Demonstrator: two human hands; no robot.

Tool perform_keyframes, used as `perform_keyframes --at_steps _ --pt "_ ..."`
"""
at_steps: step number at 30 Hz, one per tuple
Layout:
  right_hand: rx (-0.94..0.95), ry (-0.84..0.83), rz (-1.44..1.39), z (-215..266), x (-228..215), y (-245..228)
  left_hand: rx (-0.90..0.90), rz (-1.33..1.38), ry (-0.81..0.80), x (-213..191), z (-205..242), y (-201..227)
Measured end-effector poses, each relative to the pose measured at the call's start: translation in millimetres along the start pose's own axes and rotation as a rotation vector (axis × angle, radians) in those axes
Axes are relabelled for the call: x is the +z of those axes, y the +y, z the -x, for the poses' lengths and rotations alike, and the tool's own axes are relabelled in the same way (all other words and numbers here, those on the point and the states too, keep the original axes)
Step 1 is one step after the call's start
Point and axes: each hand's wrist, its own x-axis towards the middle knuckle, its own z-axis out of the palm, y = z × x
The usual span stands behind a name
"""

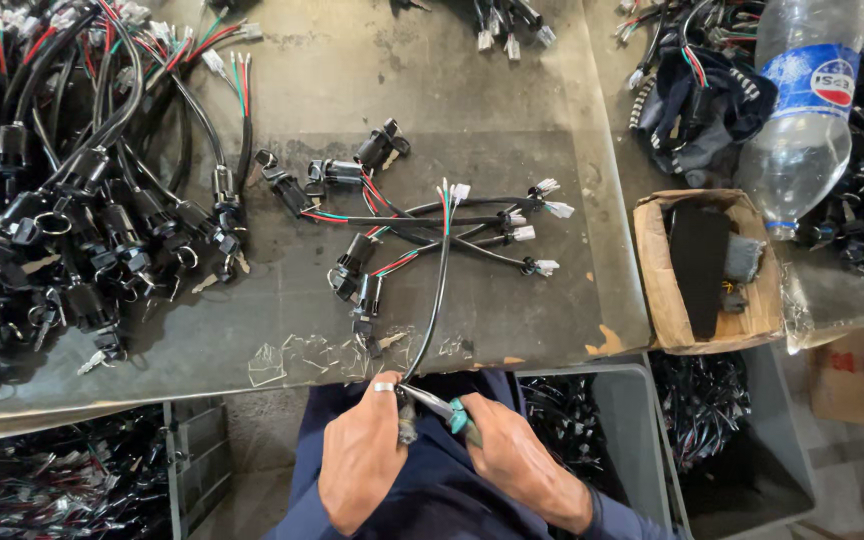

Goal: The person strips the outer insulation from multiple black wires using pliers, then places the stripped wires into a pile on the table. The person repeatedly picks up wires, strips them, and adds them to the pile.

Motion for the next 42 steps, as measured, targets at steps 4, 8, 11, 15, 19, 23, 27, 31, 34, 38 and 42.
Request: perform_keyframes --at_steps 4,8,11,15,19,23,27,31,34,38,42 --pt "0.066 0.012 0.011 6 4 -6 -0.126 -0.01 -0.049 7 2 1" --pt "0.11 -0.056 -0.134 5 3 -10 0.082 -0.207 0.102 8 0 -1" --pt "0.128 -0.075 -0.153 5 1 -15 0.111 -0.105 0.063 5 3 -6" --pt "0.02 -0.053 -0.225 4 0 -22 0.113 -0.111 0.131 6 4 -8" --pt "0.015 -0.121 -0.196 7 0 -14 0.094 -0.293 0.101 12 3 -3" --pt "0.139 -0.116 -0.221 10 21 9 0.159 -0.251 0.055 5 5 -3" --pt "0.021 -0.025 -0.224 -1 38 35 0.097 0.038 -0.181 -15 -4 6" --pt "-0.161 -0.025 -0.542 -11 25 48 0.62 0.864 -0.235 -38 -11 23" --pt "-0.407 0.05 -0.253 -19 11 59 -0.184 1.324 -0.805 -54 -4 27" --pt "-0.501 0.087 -0.168 -34 -12 54 -0.099 1.38 -0.845 -65 -5 37" --pt "-0.447 0.002 -0.125 -44 -36 20 0.073 0.842 -0.496 -67 -8 37"
